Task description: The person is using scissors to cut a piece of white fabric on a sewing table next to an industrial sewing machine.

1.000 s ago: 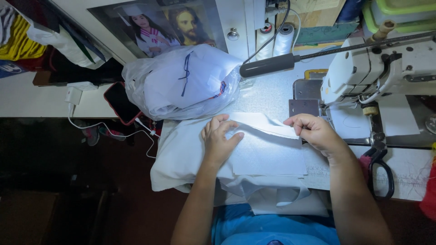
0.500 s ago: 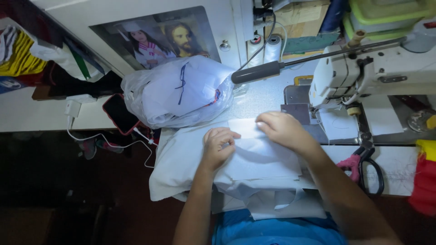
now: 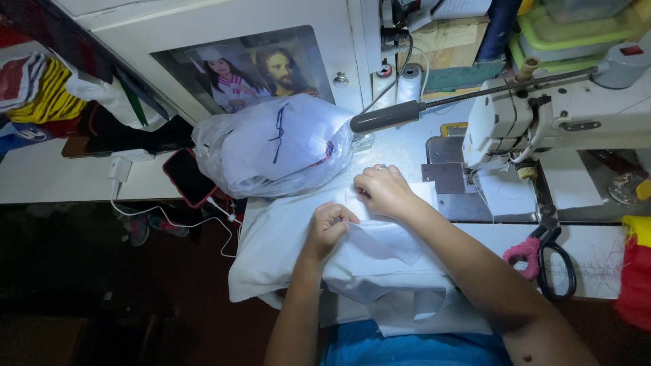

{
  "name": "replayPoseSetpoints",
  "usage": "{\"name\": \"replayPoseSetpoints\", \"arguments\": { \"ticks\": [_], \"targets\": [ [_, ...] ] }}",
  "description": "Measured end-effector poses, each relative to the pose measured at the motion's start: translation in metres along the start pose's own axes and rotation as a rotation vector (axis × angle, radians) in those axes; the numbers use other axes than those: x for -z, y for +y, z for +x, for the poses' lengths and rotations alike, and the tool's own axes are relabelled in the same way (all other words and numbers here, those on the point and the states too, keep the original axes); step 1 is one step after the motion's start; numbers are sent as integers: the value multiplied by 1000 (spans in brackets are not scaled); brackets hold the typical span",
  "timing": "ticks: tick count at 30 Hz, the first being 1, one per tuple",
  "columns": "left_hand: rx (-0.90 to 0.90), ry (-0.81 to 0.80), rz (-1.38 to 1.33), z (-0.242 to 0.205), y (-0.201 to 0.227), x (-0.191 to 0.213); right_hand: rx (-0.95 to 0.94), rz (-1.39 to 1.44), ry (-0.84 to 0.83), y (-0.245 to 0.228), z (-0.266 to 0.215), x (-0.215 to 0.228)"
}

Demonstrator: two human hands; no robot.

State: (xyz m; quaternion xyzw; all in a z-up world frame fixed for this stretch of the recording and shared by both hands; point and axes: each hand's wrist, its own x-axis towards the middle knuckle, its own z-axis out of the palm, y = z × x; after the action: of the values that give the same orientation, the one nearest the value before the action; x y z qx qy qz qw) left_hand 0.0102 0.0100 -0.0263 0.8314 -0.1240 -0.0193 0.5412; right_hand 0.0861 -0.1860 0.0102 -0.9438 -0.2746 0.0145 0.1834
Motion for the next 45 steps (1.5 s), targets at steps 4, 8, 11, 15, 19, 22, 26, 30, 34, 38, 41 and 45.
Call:
{"name": "replayPoseSetpoints", "arguments": {
  "ticks": [4, 8, 11, 15, 19, 22, 26, 30, 34, 38, 41, 45],
  "targets": [
    [-53, 4, -142, -2, 18, 6, 39, 101, 120, 4, -13, 3],
    [-35, 45, -266, -4, 8, 7, 94, 205, 241, 12, -25, -10],
    [-21, 90, -326, -1, 12, 6, 126, 135, 507, 7, -56, 3],
    [112, 195, -380, -5, 29, 5, 36, 186, 624, -17, -121, 49],
    [174, 233, -422, -6, 38, 2, -225, 394, 395, 28, -182, 76],
    [171, 234, -310, -6, 30, 0, -526, 307, 173, 66, -201, 105],
    [143, 235, -236, -5, 19, -3, -559, -35, 345, 157, -205, 96],
    [139, 261, -228, -4, 18, -5, -806, -2, 210, 218, -175, 103],
    [154, 282, -245, -5, 24, -7, -849, -2, 210, 197, -177, 113],
    [164, 289, -306, -5, 18, -8, -888, -7, 194, 179, -174, 130],
    [161, 292, -321, -4, 23, -9, -918, -2, 181, 164, -174, 142],
    [176, 305, -316, -4, 24, -10, -945, 3, 160, 139, -173, 165]
  ]
}}
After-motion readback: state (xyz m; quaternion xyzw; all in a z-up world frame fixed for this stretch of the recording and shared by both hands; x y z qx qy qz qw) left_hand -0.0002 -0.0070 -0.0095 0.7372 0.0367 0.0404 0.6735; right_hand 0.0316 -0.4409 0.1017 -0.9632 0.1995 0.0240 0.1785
